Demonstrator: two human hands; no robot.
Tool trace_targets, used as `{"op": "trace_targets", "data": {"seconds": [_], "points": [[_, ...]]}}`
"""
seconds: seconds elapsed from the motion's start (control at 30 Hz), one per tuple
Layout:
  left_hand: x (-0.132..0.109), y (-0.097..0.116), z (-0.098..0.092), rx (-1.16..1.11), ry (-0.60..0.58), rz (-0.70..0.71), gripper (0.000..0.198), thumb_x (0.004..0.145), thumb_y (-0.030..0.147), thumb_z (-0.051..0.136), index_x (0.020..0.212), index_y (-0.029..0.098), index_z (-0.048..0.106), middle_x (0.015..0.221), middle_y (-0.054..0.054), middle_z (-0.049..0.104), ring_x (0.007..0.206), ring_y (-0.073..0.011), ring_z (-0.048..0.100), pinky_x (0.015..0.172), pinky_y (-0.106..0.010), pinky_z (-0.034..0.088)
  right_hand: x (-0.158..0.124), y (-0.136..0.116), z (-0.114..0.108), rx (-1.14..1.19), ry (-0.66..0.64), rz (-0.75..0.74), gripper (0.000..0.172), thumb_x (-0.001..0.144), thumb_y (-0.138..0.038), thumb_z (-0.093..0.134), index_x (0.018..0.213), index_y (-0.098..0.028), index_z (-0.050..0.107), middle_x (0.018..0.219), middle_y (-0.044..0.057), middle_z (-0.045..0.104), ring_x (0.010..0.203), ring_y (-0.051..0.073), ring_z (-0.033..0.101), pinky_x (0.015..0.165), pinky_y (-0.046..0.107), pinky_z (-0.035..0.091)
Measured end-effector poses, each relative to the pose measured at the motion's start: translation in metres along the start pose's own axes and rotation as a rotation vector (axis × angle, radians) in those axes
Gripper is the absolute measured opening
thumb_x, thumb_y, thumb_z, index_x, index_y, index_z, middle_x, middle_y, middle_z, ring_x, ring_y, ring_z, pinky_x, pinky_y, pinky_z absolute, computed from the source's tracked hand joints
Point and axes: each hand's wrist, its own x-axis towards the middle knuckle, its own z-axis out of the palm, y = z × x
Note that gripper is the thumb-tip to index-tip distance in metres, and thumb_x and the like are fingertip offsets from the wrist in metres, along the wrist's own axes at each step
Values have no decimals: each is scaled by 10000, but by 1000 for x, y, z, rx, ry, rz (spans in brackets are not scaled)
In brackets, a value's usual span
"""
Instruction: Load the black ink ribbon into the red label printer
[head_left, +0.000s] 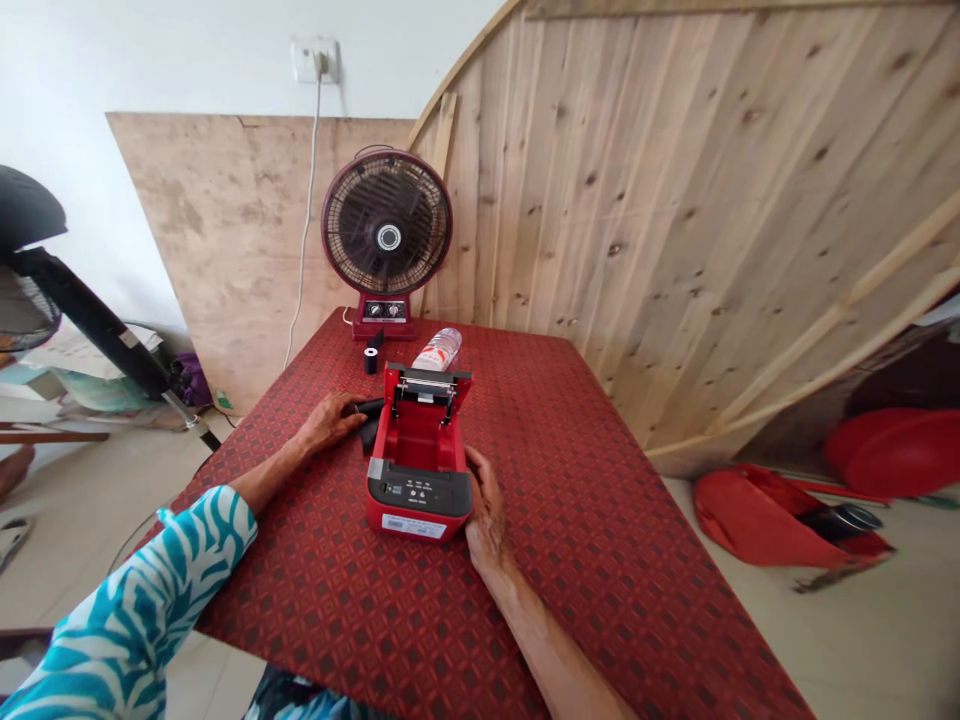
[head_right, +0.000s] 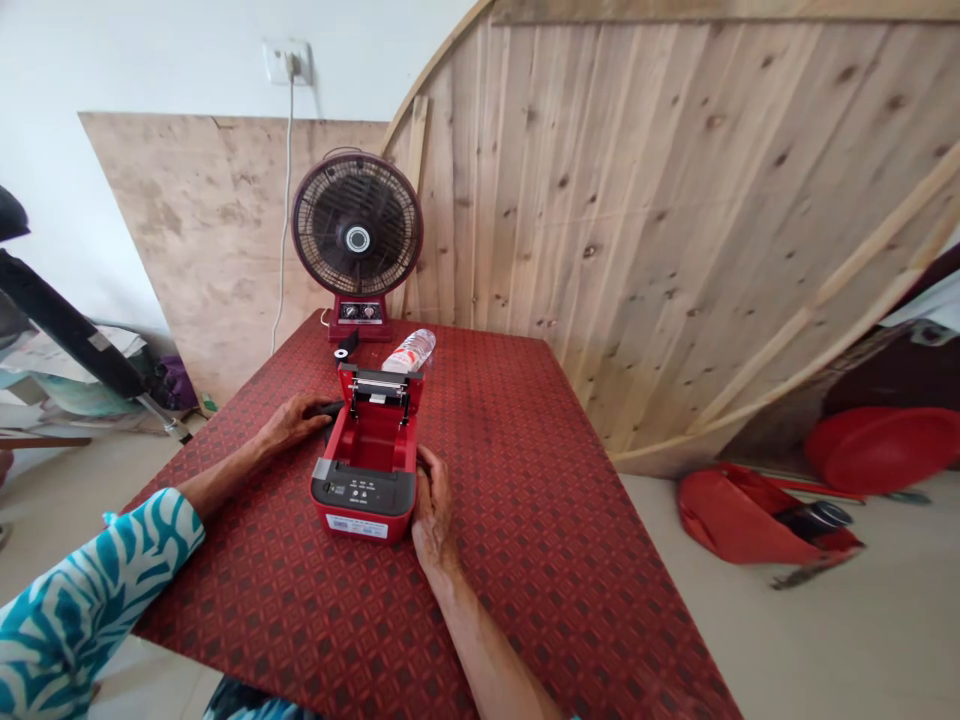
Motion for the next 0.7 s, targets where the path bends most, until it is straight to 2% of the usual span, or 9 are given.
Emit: {"op": "trace_targets", "data": {"seconds": [0.1,0.2,0.3,0.4,0.57,0.7], "points": [[0,0,-4,38,44,-23,355,722,268,587,1062,193,655,947,-41,701,873,-205,648,788,-322,516,-1,2,1,-5,-1,-12,401,890,-463,430,1210,-241,529,1245,74,583,1165,236,520,1013,445,382],[-1,-4,-17,84,68,-42,357,719,277,560,1047,164,644,853,-34,683,778,-187,639,711,-298,518,-1,1,1,-3,1,3,404,887,-465,436,1212,-244,527,1246,74,584,1160,237,522,1013,447,382],[0,-5,-34,133,40,-29,373,716,292,549,1051,153,638,818,-28,664,743,-177,633,679,-280,516,0,-1,1,0,2,1,412,873,-471,451,1201,-235,536,1234,80,589,1152,240,527,1007,447,389],[1,1,-46,195,-19,19,377,695,261,556,1049,175,651,869,-29,655,762,-171,629,702,-271,512,0,-3,0,-3,5,-12,410,874,-468,451,1197,-231,539,1234,84,590,1165,241,521,1004,441,396],[6,21,-42,298,-98,114,414,697,195,546,1099,208,647,966,-48,644,847,-191,620,798,-287,488,0,-2,0,-5,3,-5,400,878,-456,450,1197,-230,538,1233,81,590,1156,235,530,1000,435,399],[9,27,-38,359,-126,122,387,711,198,537,1084,222,638,977,-52,656,890,-220,628,816,-302,479,0,0,0,-10,12,-12,409,869,-464,458,1192,-227,542,1231,84,592,1156,239,530,983,434,416]]}}
